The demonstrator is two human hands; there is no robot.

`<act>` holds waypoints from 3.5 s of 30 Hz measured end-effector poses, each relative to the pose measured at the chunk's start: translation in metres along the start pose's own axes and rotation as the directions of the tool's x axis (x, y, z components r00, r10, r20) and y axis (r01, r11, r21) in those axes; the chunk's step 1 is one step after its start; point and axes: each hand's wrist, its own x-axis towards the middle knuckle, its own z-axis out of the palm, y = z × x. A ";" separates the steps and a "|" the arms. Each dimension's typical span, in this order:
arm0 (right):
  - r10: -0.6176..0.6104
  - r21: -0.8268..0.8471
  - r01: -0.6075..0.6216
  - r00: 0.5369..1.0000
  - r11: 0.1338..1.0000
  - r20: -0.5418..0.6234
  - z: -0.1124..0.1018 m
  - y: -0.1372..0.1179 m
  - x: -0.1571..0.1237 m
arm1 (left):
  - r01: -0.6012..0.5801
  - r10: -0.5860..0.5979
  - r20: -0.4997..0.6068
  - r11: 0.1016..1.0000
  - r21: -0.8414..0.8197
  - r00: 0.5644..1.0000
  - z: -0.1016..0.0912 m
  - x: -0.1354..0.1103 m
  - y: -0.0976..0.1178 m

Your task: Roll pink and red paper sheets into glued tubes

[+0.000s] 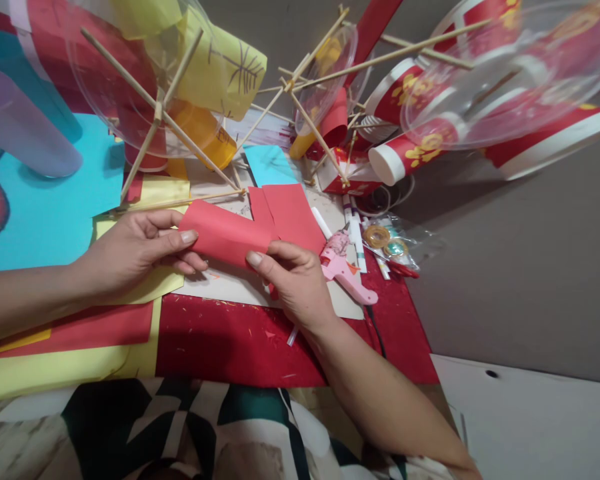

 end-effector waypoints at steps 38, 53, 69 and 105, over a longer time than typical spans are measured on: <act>-0.030 -0.028 0.030 0.999 0.999 0.012 0.003 -0.007 -0.004 | 0.035 -0.038 0.068 0.999 0.035 0.997 0.001 0.000 -0.002; -0.038 -0.016 0.038 0.999 0.999 0.011 0.003 -0.005 -0.003 | 0.032 -0.036 0.076 0.998 0.056 0.996 0.000 0.000 -0.003; -0.025 -0.110 0.027 0.999 0.994 0.023 0.003 -0.009 -0.006 | 0.078 -0.073 0.150 0.997 -0.022 0.986 -0.001 0.000 -0.006; -0.011 -0.131 0.013 1.000 0.991 0.015 0.005 -0.009 -0.006 | 0.046 -0.054 0.111 0.996 0.078 0.992 -0.001 0.001 -0.002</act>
